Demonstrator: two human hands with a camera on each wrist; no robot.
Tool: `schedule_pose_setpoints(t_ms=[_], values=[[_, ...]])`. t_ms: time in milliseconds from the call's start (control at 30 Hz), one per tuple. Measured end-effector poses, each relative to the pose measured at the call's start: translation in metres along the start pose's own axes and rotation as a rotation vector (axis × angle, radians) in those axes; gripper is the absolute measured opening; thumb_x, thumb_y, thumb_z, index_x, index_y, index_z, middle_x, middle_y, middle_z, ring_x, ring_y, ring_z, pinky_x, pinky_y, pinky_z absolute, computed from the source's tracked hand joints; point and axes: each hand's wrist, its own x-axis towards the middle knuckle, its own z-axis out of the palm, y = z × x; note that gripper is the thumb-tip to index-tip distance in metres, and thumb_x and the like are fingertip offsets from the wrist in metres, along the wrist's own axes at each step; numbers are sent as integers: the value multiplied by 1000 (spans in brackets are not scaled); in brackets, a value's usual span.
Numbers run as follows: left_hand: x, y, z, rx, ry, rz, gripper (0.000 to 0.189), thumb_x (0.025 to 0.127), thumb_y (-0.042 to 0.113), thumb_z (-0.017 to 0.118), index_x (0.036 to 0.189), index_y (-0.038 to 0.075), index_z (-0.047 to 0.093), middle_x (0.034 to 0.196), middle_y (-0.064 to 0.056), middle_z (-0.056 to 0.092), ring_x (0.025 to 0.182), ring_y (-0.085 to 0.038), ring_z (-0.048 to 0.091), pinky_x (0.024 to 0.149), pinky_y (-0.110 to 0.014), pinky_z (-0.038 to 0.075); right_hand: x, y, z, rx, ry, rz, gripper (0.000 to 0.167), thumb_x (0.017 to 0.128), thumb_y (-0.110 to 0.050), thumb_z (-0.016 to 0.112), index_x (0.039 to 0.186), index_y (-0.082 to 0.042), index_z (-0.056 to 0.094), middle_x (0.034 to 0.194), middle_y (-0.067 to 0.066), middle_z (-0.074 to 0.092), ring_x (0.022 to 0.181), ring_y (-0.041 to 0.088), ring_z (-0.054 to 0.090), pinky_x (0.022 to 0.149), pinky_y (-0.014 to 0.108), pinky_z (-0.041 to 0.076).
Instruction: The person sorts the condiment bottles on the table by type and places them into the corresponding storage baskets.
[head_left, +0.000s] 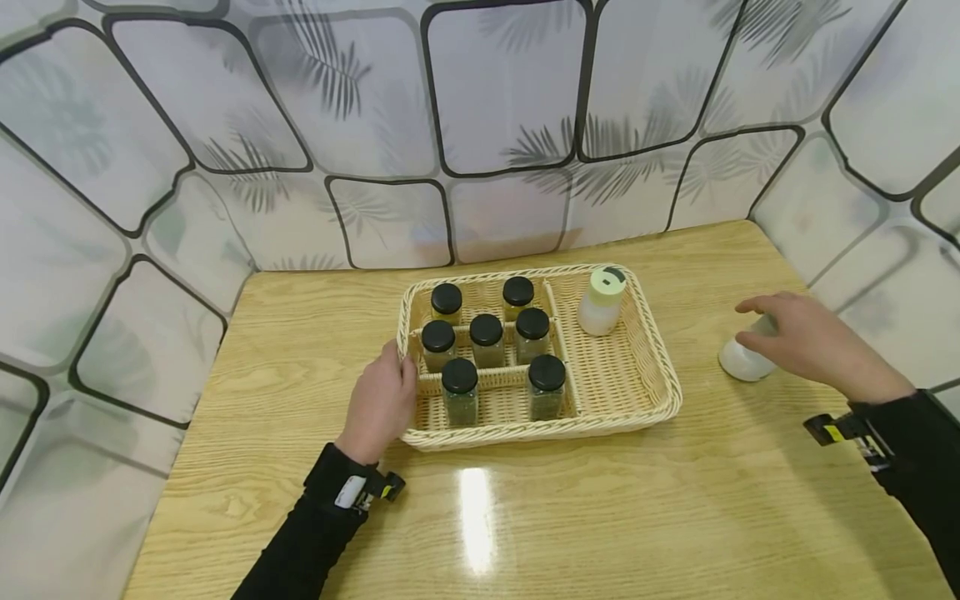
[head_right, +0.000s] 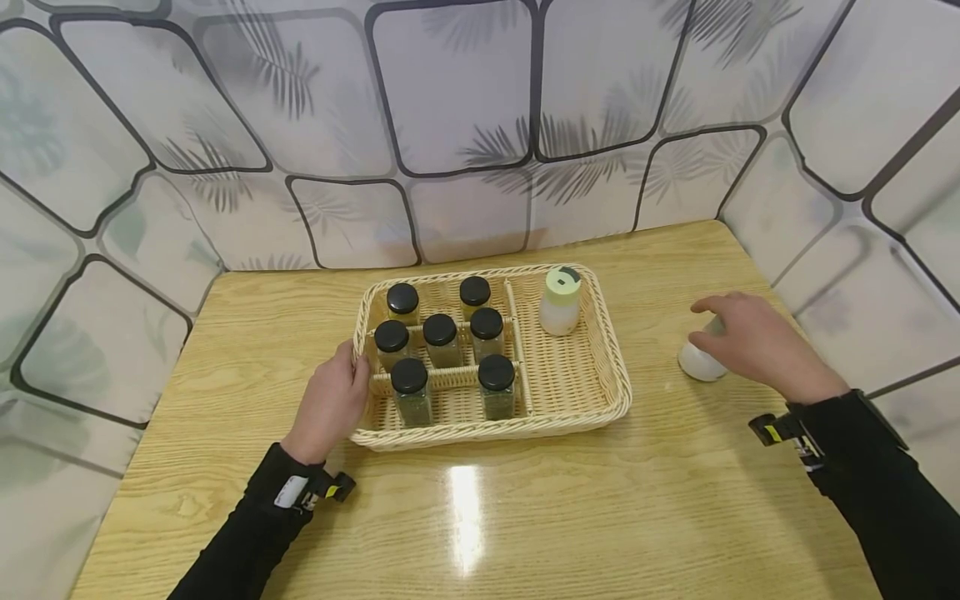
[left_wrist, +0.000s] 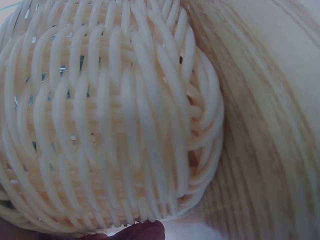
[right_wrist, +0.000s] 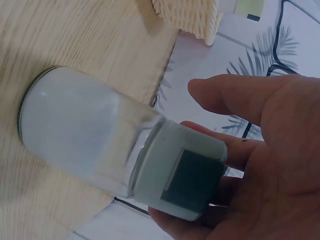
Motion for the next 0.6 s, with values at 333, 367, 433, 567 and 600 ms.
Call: schedule_pose_setpoints(t_ms=[333, 367, 433, 567, 600], values=[[0, 1, -1, 3, -4, -1, 32, 109, 23, 36, 120, -2, 52, 70, -8, 46, 58, -22, 51, 50, -34, 37, -2, 3, 1, -12, -20, 16, 45, 98, -22, 63, 131, 8, 58, 131, 37, 53, 118, 54, 49, 91, 64, 42], [0, 1, 0, 4, -5, -1, 32, 109, 23, 36, 120, -2, 52, 70, -8, 47, 59, -22, 51, 50, -34, 37, -2, 3, 1, -16, -20, 15, 44, 98, -21, 64, 131, 8, 58, 130, 37, 53, 117, 53, 50, 89, 63, 42], [1, 0, 1, 5, -5, -1, 33, 109, 23, 36, 122, -2, 52, 71, -8, 48, 59, -22, 52, 51, -34, 38, -2, 3, 0, -24, -19, 14, 42, 96, -18, 64, 129, 7, 59, 129, 37, 54, 112, 50, 53, 86, 60, 44], [1, 0, 1, 4, -4, 0, 33, 109, 23, 36, 122, -3, 52, 71, -8, 49, 59, -22, 52, 51, -34, 38, -2, 4, 0, -36, -16, 12, 39, 93, -15, 66, 126, 7, 61, 125, 36, 56, 103, 43, 57, 79, 54, 45], [1, 0, 1, 3, -4, 0, 33, 109, 24, 35, 122, -2, 52, 71, -8, 48, 59, -22, 52, 51, -34, 38, -2, 4, 0, -36, -16, 12, 39, 93, -14, 66, 125, 7, 61, 124, 36, 56, 101, 41, 57, 78, 53, 45]])
